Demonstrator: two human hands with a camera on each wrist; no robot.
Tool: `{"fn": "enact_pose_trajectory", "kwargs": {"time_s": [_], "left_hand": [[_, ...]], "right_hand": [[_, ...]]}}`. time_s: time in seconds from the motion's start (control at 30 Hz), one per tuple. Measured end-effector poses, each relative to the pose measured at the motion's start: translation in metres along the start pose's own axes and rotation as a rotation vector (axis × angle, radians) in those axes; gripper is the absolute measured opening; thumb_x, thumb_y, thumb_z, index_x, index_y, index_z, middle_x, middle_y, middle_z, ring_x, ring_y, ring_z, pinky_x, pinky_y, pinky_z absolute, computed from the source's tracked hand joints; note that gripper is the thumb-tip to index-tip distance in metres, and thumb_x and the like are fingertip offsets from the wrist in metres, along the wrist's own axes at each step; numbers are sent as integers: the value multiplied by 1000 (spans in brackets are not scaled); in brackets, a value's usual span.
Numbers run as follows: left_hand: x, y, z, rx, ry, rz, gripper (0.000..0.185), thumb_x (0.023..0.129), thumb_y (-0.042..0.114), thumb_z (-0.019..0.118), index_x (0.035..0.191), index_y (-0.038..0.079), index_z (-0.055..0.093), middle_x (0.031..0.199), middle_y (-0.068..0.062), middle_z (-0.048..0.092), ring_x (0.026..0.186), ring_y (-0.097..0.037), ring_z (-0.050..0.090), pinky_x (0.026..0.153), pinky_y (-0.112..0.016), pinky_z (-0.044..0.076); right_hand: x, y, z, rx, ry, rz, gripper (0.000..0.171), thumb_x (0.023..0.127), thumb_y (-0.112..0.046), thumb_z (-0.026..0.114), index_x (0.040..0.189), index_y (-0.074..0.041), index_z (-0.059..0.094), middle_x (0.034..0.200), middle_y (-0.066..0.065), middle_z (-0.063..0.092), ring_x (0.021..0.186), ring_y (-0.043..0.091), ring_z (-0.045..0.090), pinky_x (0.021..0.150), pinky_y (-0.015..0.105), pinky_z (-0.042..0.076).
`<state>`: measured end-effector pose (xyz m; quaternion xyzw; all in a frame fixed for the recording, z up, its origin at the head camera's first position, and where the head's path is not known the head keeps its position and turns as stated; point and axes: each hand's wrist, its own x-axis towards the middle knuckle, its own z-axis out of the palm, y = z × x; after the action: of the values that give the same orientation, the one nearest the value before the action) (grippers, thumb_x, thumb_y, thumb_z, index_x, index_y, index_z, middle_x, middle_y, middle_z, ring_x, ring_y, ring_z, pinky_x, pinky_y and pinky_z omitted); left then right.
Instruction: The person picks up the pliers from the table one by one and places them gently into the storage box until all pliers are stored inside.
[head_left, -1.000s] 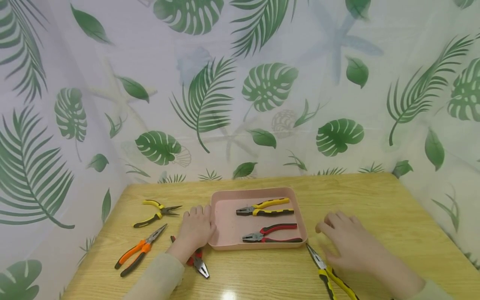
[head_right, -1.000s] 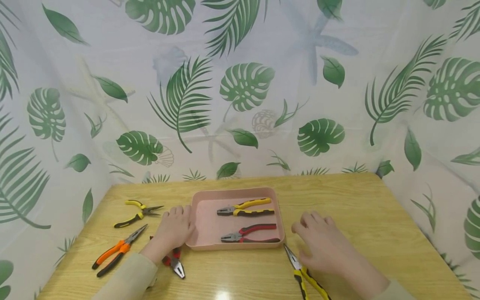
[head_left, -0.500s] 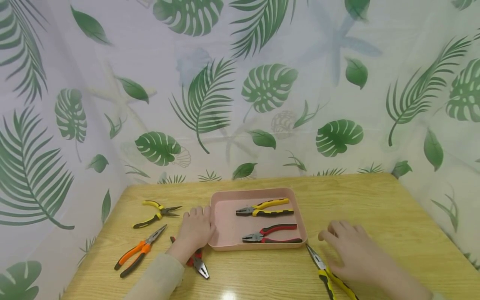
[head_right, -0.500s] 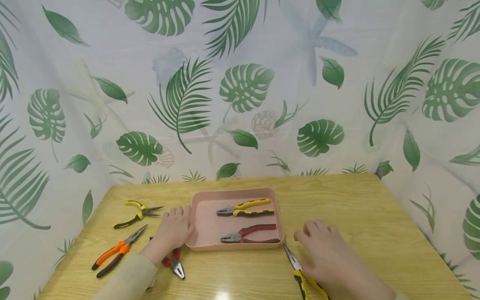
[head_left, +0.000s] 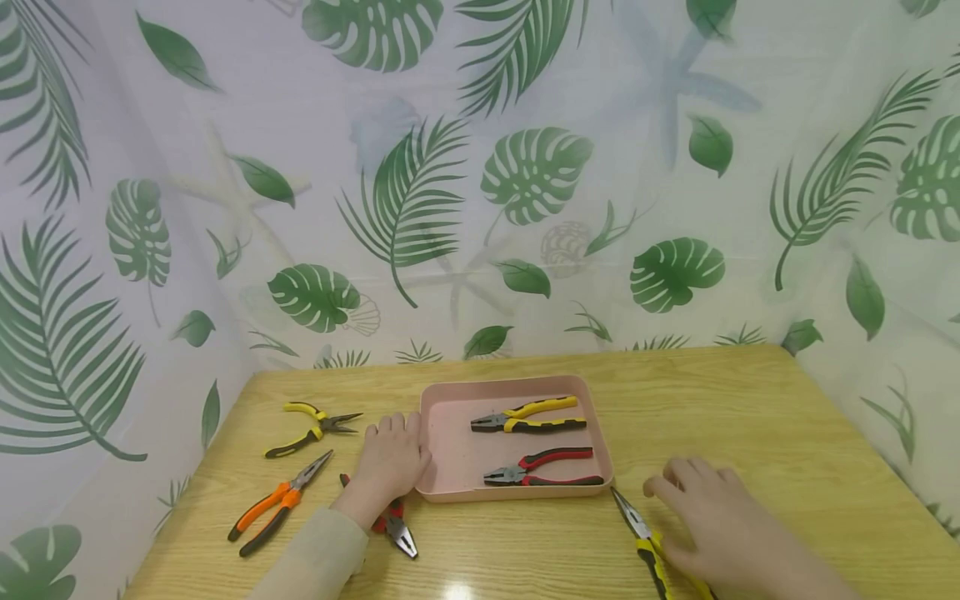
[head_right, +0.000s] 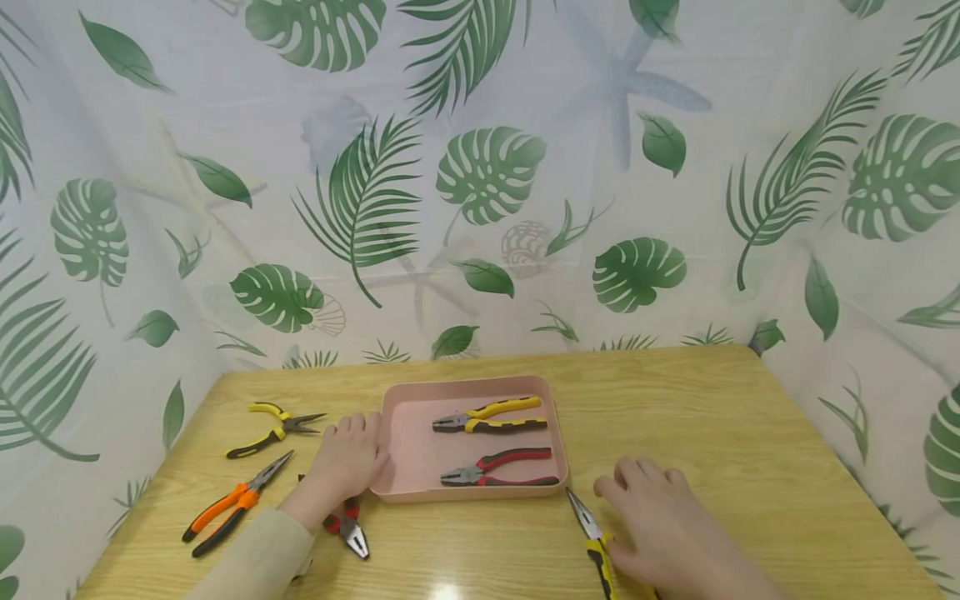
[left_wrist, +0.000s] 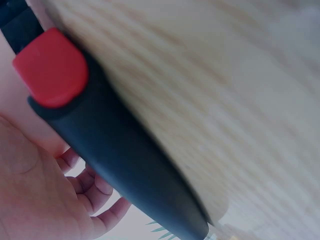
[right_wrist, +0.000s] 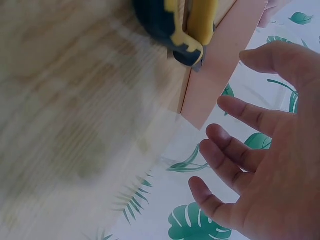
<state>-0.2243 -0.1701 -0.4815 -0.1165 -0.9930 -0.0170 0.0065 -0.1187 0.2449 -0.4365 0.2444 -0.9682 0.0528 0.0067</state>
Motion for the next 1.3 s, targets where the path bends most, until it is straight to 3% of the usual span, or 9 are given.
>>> {"fn": "enact_pose_trajectory", "kwargs": {"time_s": [0.3, 0.53, 0.9, 1.3], "left_hand": [[0, 1, 0, 1, -9, -11, 24, 105, 26, 53, 118, 5, 52, 100, -14, 54, 97, -33, 54, 84, -49, 43], [-1, 1, 2, 13, -17, -14, 29, 105, 27, 53, 123, 4, 52, 102, -15, 55, 98, -33, 54, 85, -49, 43], [0, 0, 2, 31, -7, -7, 27, 104, 27, 52, 119, 4, 51, 99, -14, 54, 97, -33, 54, 84, -49, 43], [1, 1, 0, 27, -11, -8, 24, 104, 26, 52, 114, 5, 50, 98, -14, 53, 95, -32, 53, 83, -48, 43]], "right_hand": [[-8, 0, 7, 13, -25, 20, 43, 81, -40, 85, 117, -27, 66, 108, -11, 55, 102, 14, 51, 83, 44, 44], [-9, -1, 12, 28, -107, 63, 48, 81, -51, 83, 117, -26, 63, 108, -10, 55, 102, 15, 50, 83, 47, 46], [-16, 2, 24, 25, -80, 8, 47, 81, -47, 83, 116, -24, 63, 101, -9, 51, 89, 12, 44, 70, 33, 34], [-18, 2, 30, 34, -128, 15, 53, 82, -56, 82, 119, -25, 61, 102, -10, 50, 88, 11, 41, 69, 32, 30]]}}
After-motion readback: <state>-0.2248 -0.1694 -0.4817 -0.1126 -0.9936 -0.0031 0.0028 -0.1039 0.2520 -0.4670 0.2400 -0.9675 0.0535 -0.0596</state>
